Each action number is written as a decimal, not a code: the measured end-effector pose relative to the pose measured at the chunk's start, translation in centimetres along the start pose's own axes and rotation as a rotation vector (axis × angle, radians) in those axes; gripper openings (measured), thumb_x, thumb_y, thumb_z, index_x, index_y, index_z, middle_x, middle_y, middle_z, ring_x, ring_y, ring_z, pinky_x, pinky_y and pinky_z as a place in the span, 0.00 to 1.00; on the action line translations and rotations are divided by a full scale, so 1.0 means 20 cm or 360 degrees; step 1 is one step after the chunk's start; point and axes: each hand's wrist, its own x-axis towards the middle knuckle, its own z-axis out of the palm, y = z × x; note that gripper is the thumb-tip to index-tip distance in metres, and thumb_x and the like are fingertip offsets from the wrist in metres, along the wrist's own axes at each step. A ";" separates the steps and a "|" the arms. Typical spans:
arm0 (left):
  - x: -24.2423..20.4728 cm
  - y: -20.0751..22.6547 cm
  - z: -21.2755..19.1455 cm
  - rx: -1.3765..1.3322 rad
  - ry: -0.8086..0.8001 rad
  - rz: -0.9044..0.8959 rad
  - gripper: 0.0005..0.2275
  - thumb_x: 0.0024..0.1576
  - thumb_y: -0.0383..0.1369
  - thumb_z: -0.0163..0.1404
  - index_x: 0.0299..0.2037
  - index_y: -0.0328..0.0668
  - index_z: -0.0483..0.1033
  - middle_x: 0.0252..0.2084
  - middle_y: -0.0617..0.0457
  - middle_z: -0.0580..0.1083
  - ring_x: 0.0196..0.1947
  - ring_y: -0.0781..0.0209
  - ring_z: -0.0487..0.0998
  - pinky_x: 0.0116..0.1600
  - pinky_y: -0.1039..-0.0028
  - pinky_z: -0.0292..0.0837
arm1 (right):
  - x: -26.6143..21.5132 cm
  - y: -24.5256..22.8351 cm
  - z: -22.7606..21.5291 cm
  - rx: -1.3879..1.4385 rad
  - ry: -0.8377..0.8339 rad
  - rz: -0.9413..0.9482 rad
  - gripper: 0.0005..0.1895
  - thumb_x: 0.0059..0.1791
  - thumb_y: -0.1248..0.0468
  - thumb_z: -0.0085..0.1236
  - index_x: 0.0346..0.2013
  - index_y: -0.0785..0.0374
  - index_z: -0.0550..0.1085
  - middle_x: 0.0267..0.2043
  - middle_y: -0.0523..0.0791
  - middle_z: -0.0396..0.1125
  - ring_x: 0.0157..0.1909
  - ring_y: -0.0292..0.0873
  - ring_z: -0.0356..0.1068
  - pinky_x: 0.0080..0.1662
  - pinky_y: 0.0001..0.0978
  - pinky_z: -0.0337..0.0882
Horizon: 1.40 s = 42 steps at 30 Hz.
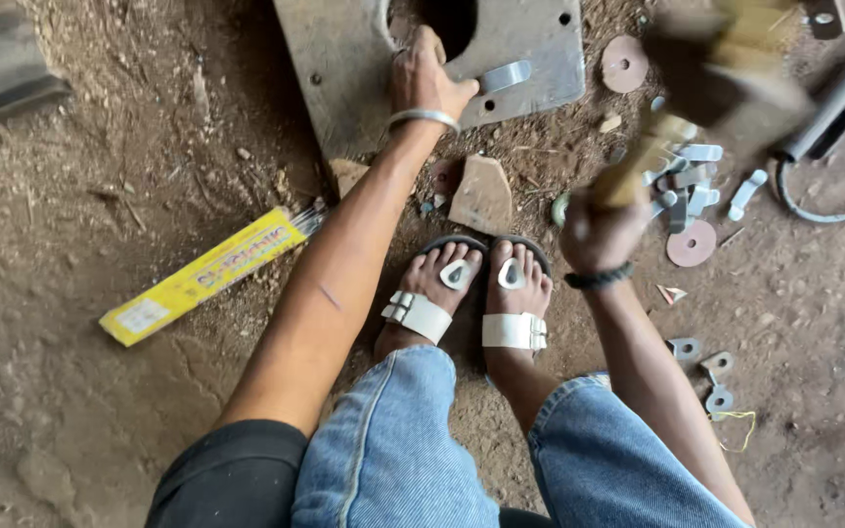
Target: The person sits on the ground and repeatedly picks up small metal brackets, places them on a metal anvil, and strikes them with a hammer. The person continues this process for multiple brackets, placing the finished ones on the ground.
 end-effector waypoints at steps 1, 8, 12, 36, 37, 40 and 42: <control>-0.02 -0.01 -0.01 0.0010 -0.0002 -0.0033 0.23 0.36 0.30 0.70 0.34 0.43 0.66 0.29 0.50 0.72 0.31 0.55 0.75 0.37 0.63 0.76 | -0.01 0.05 0.04 -0.0254 -0.0296 0.0173 0.10 0.46 0.74 0.53 0.42 0.69 0.69 0.32 0.51 0.68 0.28 0.46 0.69 0.32 0.39 0.74; -0.04 0.09 -0.07 -0.0041 -0.0089 -0.0119 0.24 0.37 0.29 0.68 0.39 0.41 0.65 0.34 0.47 0.74 0.35 0.51 0.79 0.39 0.62 0.79 | -0.05 0.23 0.00 -0.0400 -0.0464 0.0691 0.17 0.47 0.72 0.49 0.51 0.66 0.72 0.34 0.50 0.72 0.31 0.46 0.73 0.34 0.41 0.78; -0.04 0.09 -0.08 0.0089 -0.0093 -0.0086 0.25 0.36 0.30 0.71 0.37 0.39 0.66 0.32 0.44 0.75 0.33 0.49 0.77 0.37 0.58 0.76 | -0.12 0.15 -0.07 -0.0468 -0.0427 0.0591 0.09 0.48 0.68 0.56 0.43 0.66 0.72 0.27 0.47 0.69 0.23 0.45 0.69 0.28 0.37 0.74; -0.02 0.18 -0.07 0.0164 -0.0181 -0.0356 0.31 0.44 0.22 0.60 0.58 0.35 0.59 0.44 0.37 0.76 0.42 0.44 0.82 0.46 0.60 0.82 | 0.03 0.22 0.08 -0.0439 0.0035 -0.0093 0.02 0.55 0.73 0.50 0.42 0.67 0.69 0.28 0.46 0.68 0.25 0.41 0.70 0.27 0.32 0.75; -0.04 0.18 -0.07 0.0143 -0.0150 -0.0370 0.34 0.42 0.21 0.60 0.60 0.35 0.57 0.44 0.36 0.76 0.41 0.44 0.81 0.44 0.60 0.82 | 0.02 0.21 0.09 -0.0509 -0.0141 0.0089 0.05 0.52 0.72 0.51 0.42 0.67 0.70 0.27 0.45 0.67 0.23 0.40 0.69 0.25 0.33 0.74; 0.02 0.19 -0.08 0.0199 -0.0098 -0.0321 0.41 0.40 0.24 0.62 0.65 0.35 0.53 0.45 0.34 0.75 0.41 0.41 0.80 0.44 0.56 0.79 | 0.11 0.15 0.06 -0.0436 -0.0075 0.0043 0.06 0.51 0.70 0.55 0.41 0.69 0.70 0.25 0.46 0.68 0.21 0.41 0.69 0.24 0.33 0.75; 0.02 0.19 -0.05 0.0384 -0.0214 -0.0259 0.40 0.45 0.32 0.66 0.65 0.35 0.54 0.45 0.32 0.76 0.44 0.36 0.79 0.48 0.51 0.76 | 0.13 0.13 -0.02 -0.0310 0.0199 -0.0255 0.06 0.54 0.70 0.57 0.41 0.70 0.69 0.27 0.47 0.69 0.25 0.43 0.71 0.28 0.34 0.75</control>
